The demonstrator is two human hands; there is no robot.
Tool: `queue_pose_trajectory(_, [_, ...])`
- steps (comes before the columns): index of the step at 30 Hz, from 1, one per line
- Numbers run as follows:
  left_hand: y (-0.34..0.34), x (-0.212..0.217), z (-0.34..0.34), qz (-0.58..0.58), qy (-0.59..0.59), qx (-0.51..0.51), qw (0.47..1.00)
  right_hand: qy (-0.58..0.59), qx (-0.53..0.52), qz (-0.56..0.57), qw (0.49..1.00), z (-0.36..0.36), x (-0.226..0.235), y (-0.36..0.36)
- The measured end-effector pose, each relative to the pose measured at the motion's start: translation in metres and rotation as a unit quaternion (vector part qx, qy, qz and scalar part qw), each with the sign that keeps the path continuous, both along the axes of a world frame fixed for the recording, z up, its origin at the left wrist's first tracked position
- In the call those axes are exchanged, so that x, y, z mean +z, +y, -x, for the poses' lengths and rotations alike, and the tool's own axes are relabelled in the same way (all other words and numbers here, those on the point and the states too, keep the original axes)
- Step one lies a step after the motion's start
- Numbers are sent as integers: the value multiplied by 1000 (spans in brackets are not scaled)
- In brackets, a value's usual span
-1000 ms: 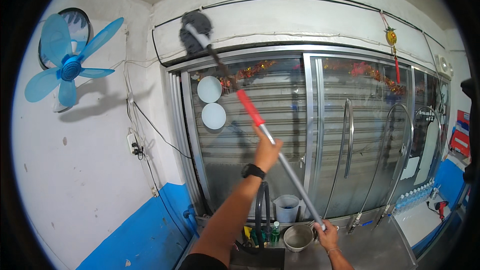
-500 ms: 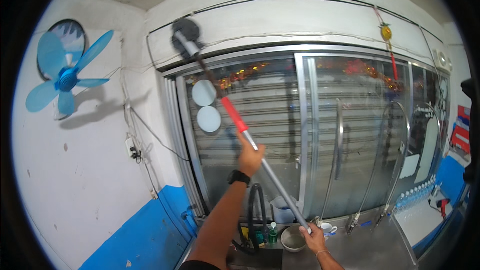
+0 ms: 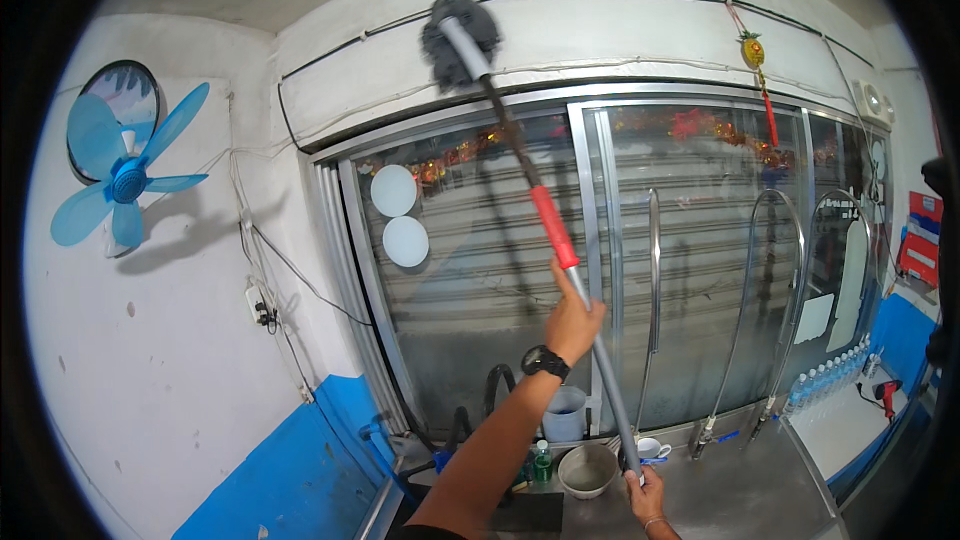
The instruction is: The person uses a long-handled duster to wipe the upper wall and ceiling area near a glass door and a wall-mounted fan. The person moves the duster back and forth along the wall and ceiling junction, covering a wide area in a small room.
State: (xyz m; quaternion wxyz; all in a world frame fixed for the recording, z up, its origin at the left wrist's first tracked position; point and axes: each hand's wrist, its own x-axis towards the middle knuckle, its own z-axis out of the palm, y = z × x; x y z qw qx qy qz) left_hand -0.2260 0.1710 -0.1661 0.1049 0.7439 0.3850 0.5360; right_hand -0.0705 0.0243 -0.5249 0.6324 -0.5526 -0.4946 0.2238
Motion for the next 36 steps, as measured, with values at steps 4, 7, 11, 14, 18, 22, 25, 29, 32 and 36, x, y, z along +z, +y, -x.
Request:
queue_pose_trajectory(4, [-3, 0, 7, -24, 43, 25, 998, 20, 16, 3, 1000, 15, -7, -6])
queue_pose_trajectory(7, [-2, 6, 30, 29, 29, 17, 999, 14, 33, -5, 999, 36, 2, -4])
queue_pose_trajectory(11, [0, 15, 44, -8, 11, 47, 999, 35, 42, 8, 998, 40, 14, 1])
queue_pose_trajectory(14, [-2, 15, 21, -22, 30, 83, 996, 30, 41, 11, 999, 20, 15, -5])
queue_pose_trajectory(18, [-13, -1, -18, -25, 45, 83, 995, 85, 107, 18, 990, -16, 14, -19])
queue_pose_trajectory(22, [-21, -9, -33, -7, 17, 42, 999, 167, 258, 58, 950, -37, 10, -33])
queue_pose_trajectory(25, [-23, -4, -26, -83, -83, -176, 977, 224, 378, 47, 897, -35, 4, -36])
queue_pose_trajectory(29, [-19, 2, -19, 124, -313, -364, 868, 350, 467, 92, 807, -18, -8, -36])
queue_pose_trajectory(32, [-6, -3, -22, 110, -261, -217, 934, 324, 418, 73, 845, -11, -13, -34])
queue_pose_trajectory(36, [15, -14, -44, 31, -189, 36, 981, 97, 146, 12, 984, 6, -19, -29])
